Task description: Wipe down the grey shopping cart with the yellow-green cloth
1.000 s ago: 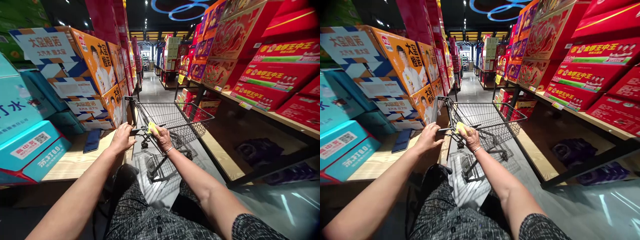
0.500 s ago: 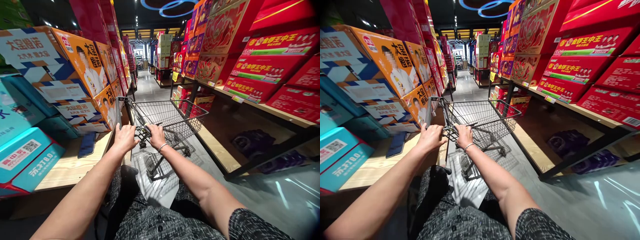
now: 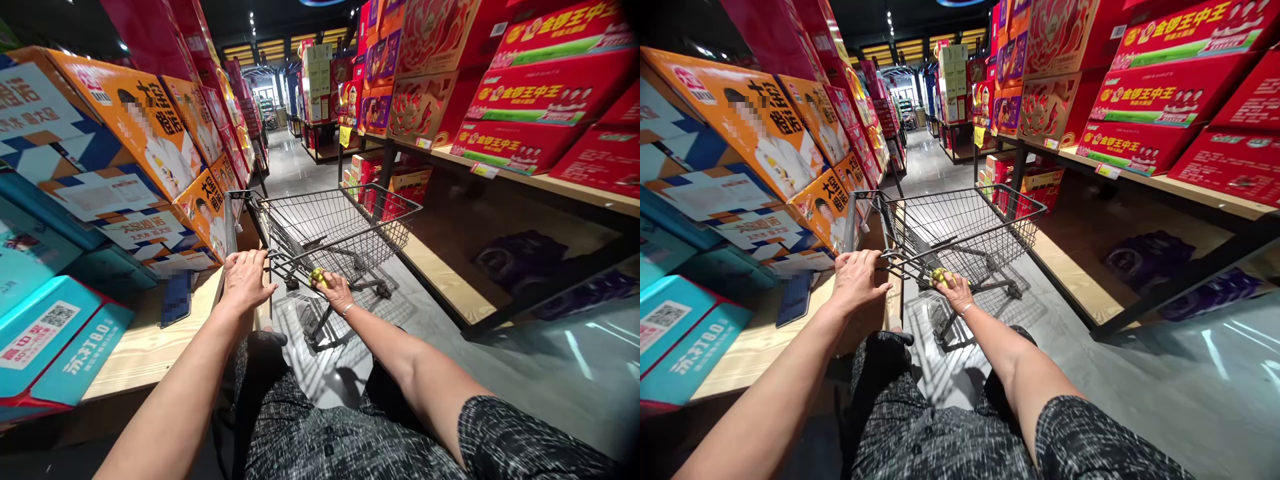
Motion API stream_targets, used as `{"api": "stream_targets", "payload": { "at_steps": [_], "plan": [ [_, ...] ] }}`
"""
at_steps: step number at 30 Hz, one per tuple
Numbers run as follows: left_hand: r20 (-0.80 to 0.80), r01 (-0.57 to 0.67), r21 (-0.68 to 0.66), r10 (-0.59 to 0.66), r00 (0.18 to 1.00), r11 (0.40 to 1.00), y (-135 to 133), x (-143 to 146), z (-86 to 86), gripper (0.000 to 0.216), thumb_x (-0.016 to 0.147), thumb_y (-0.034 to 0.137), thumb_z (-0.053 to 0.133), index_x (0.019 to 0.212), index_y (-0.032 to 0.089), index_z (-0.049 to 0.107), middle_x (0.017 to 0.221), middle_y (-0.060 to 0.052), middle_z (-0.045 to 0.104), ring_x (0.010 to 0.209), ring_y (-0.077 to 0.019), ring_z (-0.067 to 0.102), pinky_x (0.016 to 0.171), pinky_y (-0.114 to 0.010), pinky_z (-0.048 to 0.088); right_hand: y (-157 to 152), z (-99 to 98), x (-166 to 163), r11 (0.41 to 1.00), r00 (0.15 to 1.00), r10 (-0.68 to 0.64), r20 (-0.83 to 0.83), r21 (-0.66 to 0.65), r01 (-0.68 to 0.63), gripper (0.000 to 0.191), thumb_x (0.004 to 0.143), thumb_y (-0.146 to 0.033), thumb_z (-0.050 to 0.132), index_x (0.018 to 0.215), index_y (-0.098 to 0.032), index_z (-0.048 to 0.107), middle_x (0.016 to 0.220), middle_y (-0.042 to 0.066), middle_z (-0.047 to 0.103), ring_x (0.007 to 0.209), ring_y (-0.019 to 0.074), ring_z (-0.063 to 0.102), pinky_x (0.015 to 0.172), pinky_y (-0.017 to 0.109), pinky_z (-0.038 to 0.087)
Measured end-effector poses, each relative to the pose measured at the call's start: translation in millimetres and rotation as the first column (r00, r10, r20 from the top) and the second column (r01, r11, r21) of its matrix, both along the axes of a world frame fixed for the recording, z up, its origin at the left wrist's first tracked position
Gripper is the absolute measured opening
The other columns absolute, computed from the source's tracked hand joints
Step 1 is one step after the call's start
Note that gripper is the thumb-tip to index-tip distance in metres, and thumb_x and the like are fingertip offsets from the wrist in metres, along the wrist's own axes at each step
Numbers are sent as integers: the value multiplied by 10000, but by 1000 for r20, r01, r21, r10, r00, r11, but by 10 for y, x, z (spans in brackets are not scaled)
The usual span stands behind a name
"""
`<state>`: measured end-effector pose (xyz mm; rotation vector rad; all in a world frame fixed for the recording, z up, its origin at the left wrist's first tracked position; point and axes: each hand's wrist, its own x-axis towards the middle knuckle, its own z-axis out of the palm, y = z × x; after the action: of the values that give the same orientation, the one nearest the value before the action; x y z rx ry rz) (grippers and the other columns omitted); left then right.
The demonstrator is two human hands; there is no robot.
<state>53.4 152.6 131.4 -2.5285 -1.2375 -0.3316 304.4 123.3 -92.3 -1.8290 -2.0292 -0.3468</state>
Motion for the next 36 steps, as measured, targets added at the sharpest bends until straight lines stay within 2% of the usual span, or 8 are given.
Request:
{"api": "stream_targets", "payload": {
  "at_steps": [5,11,15,18,24,28,31,36],
  "plan": [
    [38,2,16,-2,999,1000,26,15,-31,671,738,556,683,1265,171,527,1191,-160,601,1140,-366,516,1074,-531,267,-121,-143,117,975,989,-132,-72,-187,117,497,895,-114,544,1285,-407,636,1337,63,569,1056,214,445,831,345,391],
    [54,6,49,-9,999,999,243,-91,-24,573,763,590,633,1189,215,552,1120,-127,656,1126,-331,565,1097,-496,288,-37,747,-361,969,960,169,-221,217,-121,544,885,-190,593,1412,-322,558,1393,54,524,1215,237,382,1045,361,362],
    [57,-2,36,-1,998,999,348,-110,28,470,786,531,596,1131,213,568,1067,-110,688,1084,-307,605,1084,-486,299,166,1230,-455,919,976,181,-122,376,-123,543,968,-193,486,1456,-430,474,1503,-36,449,1340,246,314,1104,388,297],
    [75,-17,23,15,997,1000,359,-92,58,412,778,499,597,1091,232,577,1028,-87,704,1047,-292,622,1074,-492,293,340,1068,-267,945,985,173,-16,285,-161,542,969,-209,501,1438,-478,466,1525,-72,444,1353,233,327,1049,394,341],
    [57,-31,-9,32,998,999,404,-67,73,385,784,503,593,1062,236,588,1025,-80,707,1042,-297,616,1043,-498,297,275,148,311,993,994,92,-57,84,-87,403,928,-182,553,1218,-438,666,1375,-22,598,1210,232,483,918,399,421],
    [40,-19,-31,20,999,999,463,-99,94,467,802,493,586,1198,246,579,1042,-88,699,1066,-294,604,1014,-472,321,115,8,439,997,995,42,-94,63,-36,379,883,-113,567,1124,-359,727,1251,24,664,1090,236,523,841,369,417],
    [-24,-38,-36,37,999,999,463,-97,105,631,819,506,569,1395,262,490,1122,-103,673,1107,-308,581,1014,-484,317,111,278,327,996,993,23,-112,93,-13,496,890,-117,535,1304,-370,637,1386,14,590,1177,247,461,884,376,399],
    [-37,-1,34,2,999,999,390,158,27,719,791,389,618,1473,259,429,1517,-147,442,1386,-369,361,1120,-585,166,315,1074,-29,978,987,92,-132,201,-64,676,873,-103,519,1472,-408,455,1554,-29,425,1336,264,311,1035,422,298]
  ]
}}
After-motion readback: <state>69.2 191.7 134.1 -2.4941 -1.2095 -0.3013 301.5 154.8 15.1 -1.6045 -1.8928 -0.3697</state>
